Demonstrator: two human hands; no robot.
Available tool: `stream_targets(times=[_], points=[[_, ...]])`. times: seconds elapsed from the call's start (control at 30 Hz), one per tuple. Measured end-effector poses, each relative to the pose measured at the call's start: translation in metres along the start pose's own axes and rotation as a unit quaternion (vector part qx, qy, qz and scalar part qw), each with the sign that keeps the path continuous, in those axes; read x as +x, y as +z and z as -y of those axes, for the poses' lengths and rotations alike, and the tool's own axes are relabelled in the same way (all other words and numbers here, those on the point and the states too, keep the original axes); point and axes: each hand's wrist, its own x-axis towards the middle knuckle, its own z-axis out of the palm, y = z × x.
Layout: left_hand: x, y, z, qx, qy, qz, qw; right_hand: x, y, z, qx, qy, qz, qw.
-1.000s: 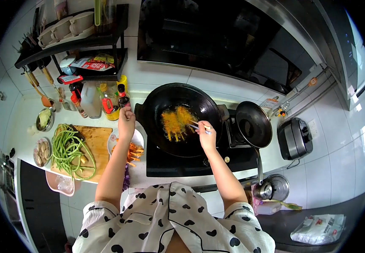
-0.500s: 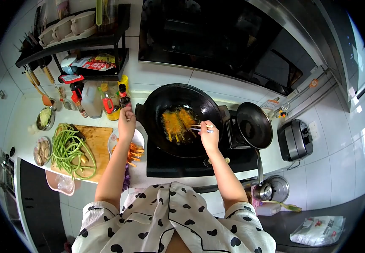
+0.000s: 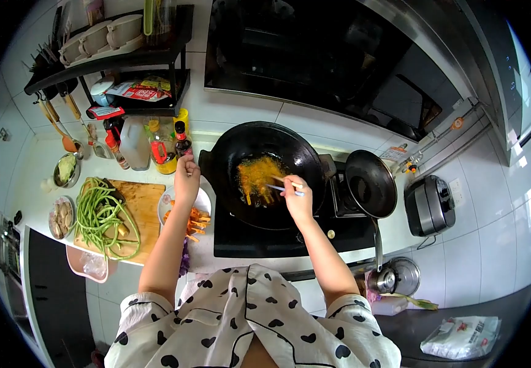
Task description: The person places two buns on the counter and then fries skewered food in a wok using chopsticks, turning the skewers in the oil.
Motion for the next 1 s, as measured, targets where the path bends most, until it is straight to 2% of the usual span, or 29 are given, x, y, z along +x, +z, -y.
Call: stream_targets(times=[0.07, 0.23, 0.37, 0.4, 0.57, 0.7, 0.87, 0.93, 1.0], points=[[-0.001, 0.000, -0.002, -0.002, 0.002, 0.000, 1.000, 0.003, -0.007, 0.009, -0.034, 0.017, -0.003, 0.999], [-0.001, 0.005, 0.000, 0.003, -0.005, 0.002, 1.000, 0.004, -0.004, 0.005, 0.035, 0.022, -0.019, 0.999], [-0.001, 0.004, 0.003, 0.001, -0.008, 0.005, 1.000, -0.002, -0.004, 0.007, 0.012, 0.092, 0.039, 0.995], [-0.001, 0.004, 0.003, 0.000, -0.006, 0.005, 1.000, -0.004, -0.003, 0.002, 0.003, 0.073, 0.043, 0.996], [-0.001, 0.004, 0.004, -0.002, 0.001, 0.005, 1.000, -0.003, -0.004, -0.003, 0.095, 0.120, 0.035, 0.988], [-0.002, 0.005, 0.004, 0.006, 0.011, 0.001, 1.000, 0.002, -0.009, 0.000, 0.105, 0.091, -0.023, 0.990], [-0.002, 0.006, 0.001, -0.005, 0.003, 0.000, 1.000, -0.003, -0.005, -0.006, 0.035, 0.054, 0.045, 0.997], [-0.002, 0.005, 0.003, -0.010, 0.005, 0.001, 1.000, -0.001, 0.000, -0.015, -0.037, -0.021, 0.028, 0.999], [-0.002, 0.005, 0.001, -0.010, 0.003, 0.002, 1.000, 0.001, 0.000, -0.017, -0.027, -0.004, -0.012, 1.000]])
